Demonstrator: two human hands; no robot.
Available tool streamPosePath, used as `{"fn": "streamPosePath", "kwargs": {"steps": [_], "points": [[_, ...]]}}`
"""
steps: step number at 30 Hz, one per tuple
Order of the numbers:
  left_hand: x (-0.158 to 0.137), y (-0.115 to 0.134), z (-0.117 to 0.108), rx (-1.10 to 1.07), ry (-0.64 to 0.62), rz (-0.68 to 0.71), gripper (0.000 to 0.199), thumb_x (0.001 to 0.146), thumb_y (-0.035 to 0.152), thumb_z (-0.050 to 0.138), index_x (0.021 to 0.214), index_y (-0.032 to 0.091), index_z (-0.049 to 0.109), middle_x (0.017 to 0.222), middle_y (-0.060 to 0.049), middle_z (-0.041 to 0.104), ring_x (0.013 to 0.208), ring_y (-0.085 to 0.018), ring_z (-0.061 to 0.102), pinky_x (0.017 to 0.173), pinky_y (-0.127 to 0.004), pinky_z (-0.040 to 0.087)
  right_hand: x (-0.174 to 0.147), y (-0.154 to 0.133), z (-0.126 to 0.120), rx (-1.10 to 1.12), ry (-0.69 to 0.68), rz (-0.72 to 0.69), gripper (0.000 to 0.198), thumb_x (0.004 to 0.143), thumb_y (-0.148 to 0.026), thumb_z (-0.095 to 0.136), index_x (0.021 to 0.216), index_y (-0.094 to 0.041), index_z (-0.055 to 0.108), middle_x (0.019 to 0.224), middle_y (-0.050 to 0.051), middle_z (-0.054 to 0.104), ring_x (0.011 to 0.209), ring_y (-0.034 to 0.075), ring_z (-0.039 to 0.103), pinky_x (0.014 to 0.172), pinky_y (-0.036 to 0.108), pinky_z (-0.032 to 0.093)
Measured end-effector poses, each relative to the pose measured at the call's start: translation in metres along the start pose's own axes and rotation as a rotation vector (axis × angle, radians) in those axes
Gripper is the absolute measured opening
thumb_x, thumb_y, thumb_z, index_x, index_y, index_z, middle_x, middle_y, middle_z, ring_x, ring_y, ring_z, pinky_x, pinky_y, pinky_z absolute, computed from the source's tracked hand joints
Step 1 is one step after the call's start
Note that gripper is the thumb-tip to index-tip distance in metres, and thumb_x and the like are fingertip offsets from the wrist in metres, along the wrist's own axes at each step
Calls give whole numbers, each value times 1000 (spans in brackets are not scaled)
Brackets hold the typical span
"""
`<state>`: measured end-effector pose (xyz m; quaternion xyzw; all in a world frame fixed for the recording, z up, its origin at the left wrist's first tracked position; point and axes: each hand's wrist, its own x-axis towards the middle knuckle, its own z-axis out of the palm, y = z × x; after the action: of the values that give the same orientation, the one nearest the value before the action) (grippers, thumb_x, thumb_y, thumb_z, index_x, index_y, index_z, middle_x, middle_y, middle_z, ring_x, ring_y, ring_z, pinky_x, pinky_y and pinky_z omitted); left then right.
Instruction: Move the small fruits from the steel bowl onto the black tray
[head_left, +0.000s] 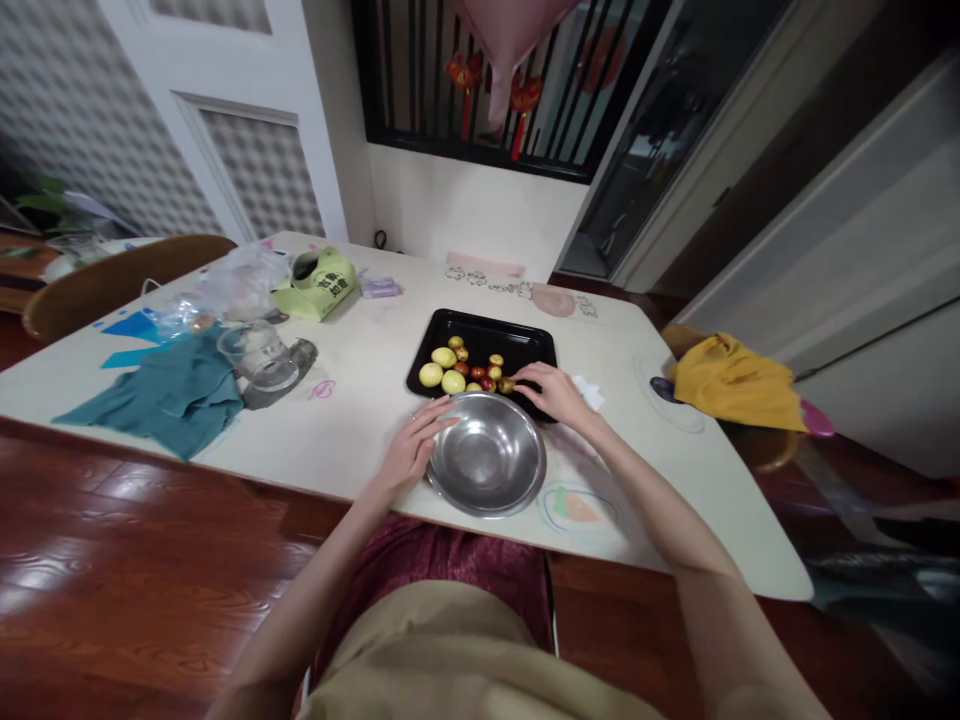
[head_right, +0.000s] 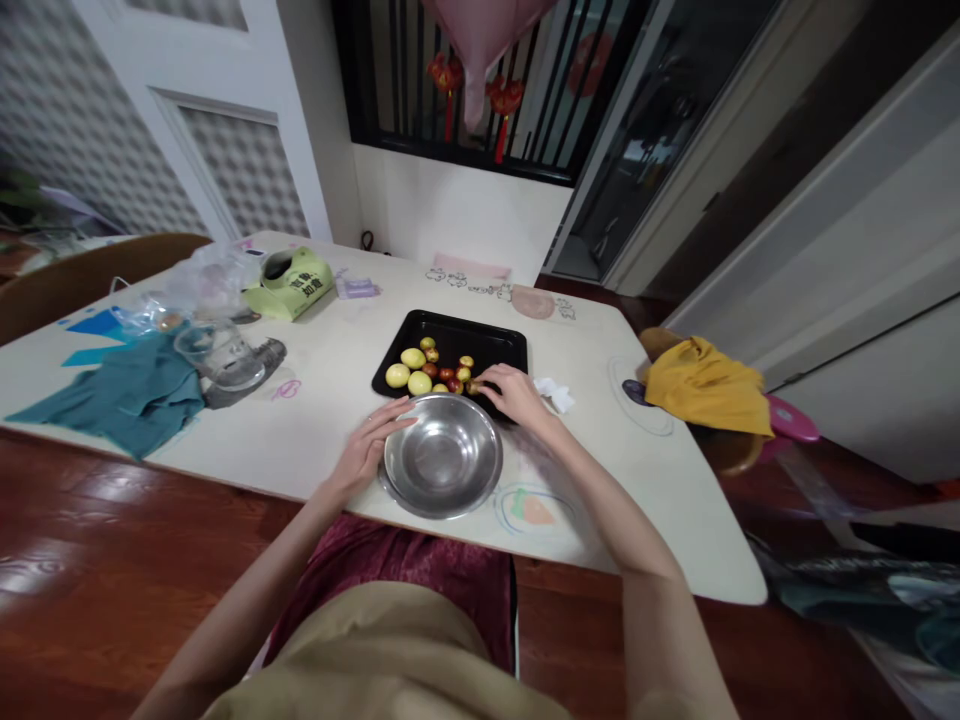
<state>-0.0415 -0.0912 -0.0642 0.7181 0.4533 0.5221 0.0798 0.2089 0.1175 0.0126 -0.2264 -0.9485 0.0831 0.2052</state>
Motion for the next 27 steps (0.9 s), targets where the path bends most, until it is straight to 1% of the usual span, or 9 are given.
{"fn": "streamPosePath", "kwargs": {"steps": [3, 6, 10, 13, 17, 19, 21, 24, 27], "points": [[0, 1, -1, 25, -8, 28, 61, 113, 54, 24, 142, 24, 68, 150, -13, 64, 150, -30, 51, 124, -60, 42, 19, 14, 21, 10, -73, -20, 17, 100, -23, 63, 108, -20, 78, 114, 11, 79, 107, 25, 72, 94, 38, 58], [1, 4, -2, 19, 1, 26, 63, 112, 56, 23, 141, 24, 68, 149, -13, 65, 148, -31, 54, 123, -59, 44, 24, 22, 32, 22, -104, -32, 15, 99, -25, 67, 107, -19, 77, 112, 11, 78, 106, 26, 70, 92, 38, 57], [3, 10, -3, 14, -17, 17, 69, 111, 60, 20, 137, 22, 71, 144, -15, 68, 143, -32, 57, 118, -56, 48, 17, 34, 34, 72, -129, -77, 19, 95, -26, 72, 111, -18, 76, 115, 12, 76, 109, 28, 68, 94, 41, 57], [5, 11, -4, 58, -37, 13, 72, 111, 60, 16, 134, 20, 72, 142, -15, 69, 140, -32, 59, 115, -54, 50, 12, 44, 34, 120, -158, -110, 23, 91, -24, 73, 114, -20, 76, 116, 12, 75, 110, 29, 67, 98, 44, 56], [5, 9, -4, 118, -37, 40, 73, 112, 59, 15, 131, 19, 74, 137, -15, 72, 137, -31, 62, 111, -52, 52, 11, 52, 33, 147, -251, -92, 31, 89, -20, 73, 120, -18, 75, 116, 14, 75, 110, 31, 69, 97, 45, 56], [5, 9, -3, 140, -19, 47, 73, 112, 58, 15, 130, 19, 74, 137, -15, 72, 136, -31, 63, 110, -51, 53, 12, 50, 30, 145, -271, -82, 34, 89, -19, 72, 123, -17, 73, 118, 14, 74, 109, 31, 70, 97, 45, 57], [4, 9, -3, 154, -6, 45, 73, 112, 57, 15, 129, 20, 75, 136, -14, 73, 134, -30, 64, 109, -51, 54, 11, 43, 23, 137, -241, -79, 36, 89, -20, 72, 126, -18, 71, 119, 14, 73, 110, 32, 69, 97, 46, 57], [4, 9, -4, 158, -7, 46, 73, 112, 57, 15, 125, 20, 76, 134, -14, 74, 132, -29, 65, 107, -49, 55, 10, 20, 8, 137, -159, -113, 39, 94, -24, 69, 132, -20, 67, 124, 14, 71, 115, 34, 66, 100, 51, 57], [4, 10, -5, 155, -10, 40, 75, 112, 58, 13, 123, 20, 77, 132, -14, 74, 130, -29, 66, 105, -49, 55, 6, -8, -7, 99, -120, -159, 38, 100, -24, 59, 138, -23, 62, 131, 14, 67, 123, 35, 61, 105, 56, 56]]}}
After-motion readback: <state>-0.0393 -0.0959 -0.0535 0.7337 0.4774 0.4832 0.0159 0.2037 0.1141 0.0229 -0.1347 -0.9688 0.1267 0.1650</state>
